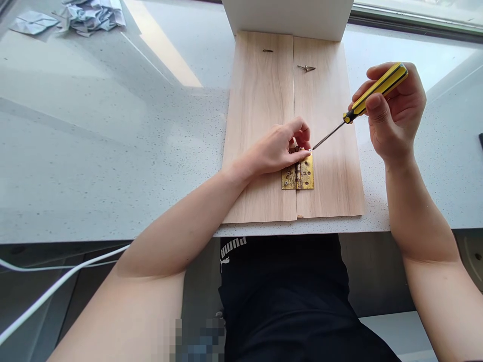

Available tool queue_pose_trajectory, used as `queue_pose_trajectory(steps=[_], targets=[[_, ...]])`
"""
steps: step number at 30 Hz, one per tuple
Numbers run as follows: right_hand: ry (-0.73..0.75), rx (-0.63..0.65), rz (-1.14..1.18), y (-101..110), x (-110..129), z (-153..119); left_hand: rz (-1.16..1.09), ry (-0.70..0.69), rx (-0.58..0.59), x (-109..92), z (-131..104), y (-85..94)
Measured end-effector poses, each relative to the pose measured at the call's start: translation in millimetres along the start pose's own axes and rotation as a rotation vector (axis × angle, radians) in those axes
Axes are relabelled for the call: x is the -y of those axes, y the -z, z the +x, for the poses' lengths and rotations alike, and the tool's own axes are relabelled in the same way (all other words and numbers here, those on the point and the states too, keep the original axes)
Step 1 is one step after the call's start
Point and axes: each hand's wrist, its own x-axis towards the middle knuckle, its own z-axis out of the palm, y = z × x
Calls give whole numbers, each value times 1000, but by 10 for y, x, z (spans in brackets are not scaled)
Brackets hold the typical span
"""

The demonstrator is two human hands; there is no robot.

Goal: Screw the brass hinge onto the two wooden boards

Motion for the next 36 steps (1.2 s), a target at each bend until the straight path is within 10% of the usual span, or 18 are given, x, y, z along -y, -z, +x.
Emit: queue_pose_trajectory(steps=[19,36], targets=[[186,73,110,-139,-164,27,-16,38,3,-102,19,-3],[226,606,-104,-62,866,392,-69,2,4,-89,69,-32]])
